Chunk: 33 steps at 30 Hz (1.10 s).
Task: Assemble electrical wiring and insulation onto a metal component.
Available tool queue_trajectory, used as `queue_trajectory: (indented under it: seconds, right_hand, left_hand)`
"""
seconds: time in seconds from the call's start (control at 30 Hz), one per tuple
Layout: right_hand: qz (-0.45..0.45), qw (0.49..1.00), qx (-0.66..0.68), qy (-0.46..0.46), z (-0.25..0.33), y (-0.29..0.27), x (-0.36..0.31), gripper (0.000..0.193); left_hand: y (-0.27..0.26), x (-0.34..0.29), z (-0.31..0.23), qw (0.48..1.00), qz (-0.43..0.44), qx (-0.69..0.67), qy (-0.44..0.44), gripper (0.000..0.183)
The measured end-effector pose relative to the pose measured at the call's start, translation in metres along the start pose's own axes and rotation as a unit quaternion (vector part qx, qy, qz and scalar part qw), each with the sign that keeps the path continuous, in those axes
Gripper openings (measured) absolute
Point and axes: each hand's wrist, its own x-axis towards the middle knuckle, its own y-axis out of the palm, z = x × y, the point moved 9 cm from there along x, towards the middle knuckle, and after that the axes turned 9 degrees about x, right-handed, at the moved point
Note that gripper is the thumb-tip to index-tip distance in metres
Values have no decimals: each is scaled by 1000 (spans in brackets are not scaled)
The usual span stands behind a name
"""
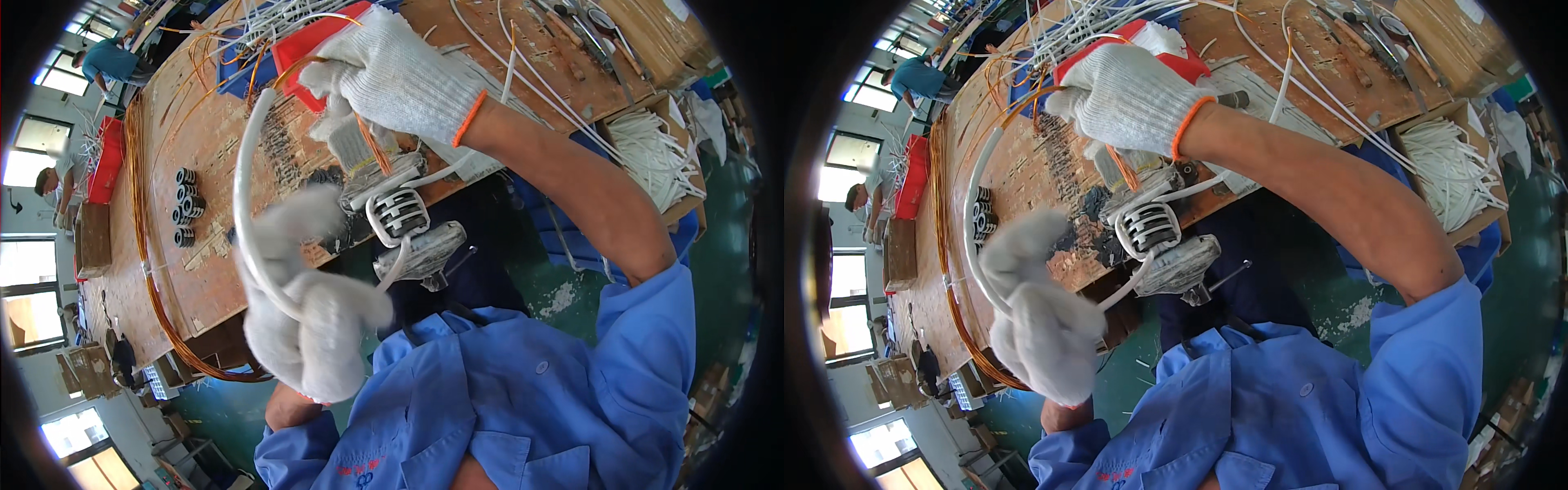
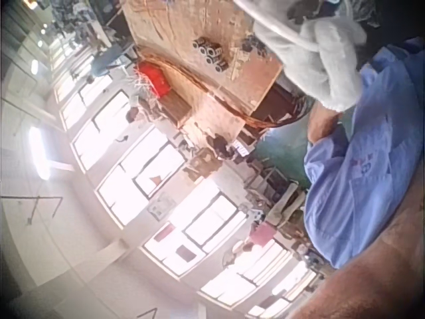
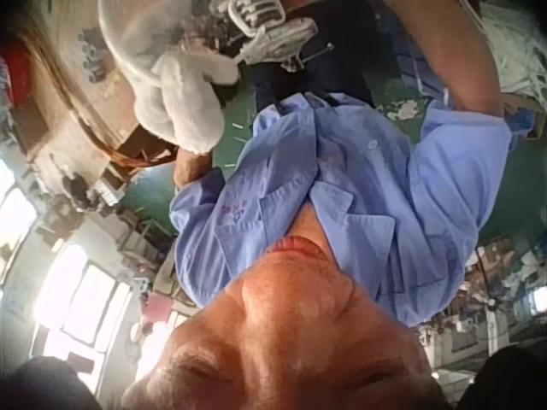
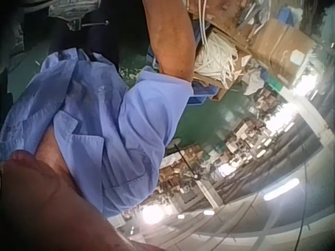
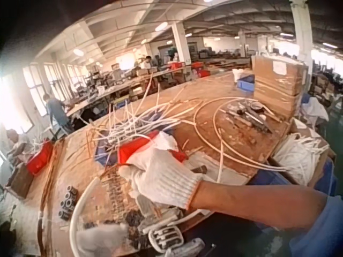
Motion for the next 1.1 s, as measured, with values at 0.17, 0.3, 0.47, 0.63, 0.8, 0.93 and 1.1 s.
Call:
queue_trajectory:
  seconds: [0.17,0.3,0.47,0.63,0.8,0.93,1.1]
  right_hand:
    - [63,977,105,173,-15,19,-15,38]
    - [164,877,263,366,-34,49,-45,37]
    - [305,921,111,214,-5,53,-67,40]
    - [69,991,-9,111,4,-14,-98,25]
    - [140,981,-123,-56,72,-14,-176,23]
    - [145,969,-183,-87,93,18,-167,19]
    - [96,927,254,259,88,-19,-206,29]
  left_hand:
    - [-15,17,18,987,-101,125,-4,68]
    - [-14,29,36,990,-134,48,-15,69]
    - [-5,60,62,970,-102,-216,53,90]
    - [54,72,92,919,17,-350,-180,116]
    - [93,53,117,762,19,-573,-302,107]
    - [91,55,118,857,115,-446,-231,89]
    - [32,11,122,988,-18,-34,-151,58]
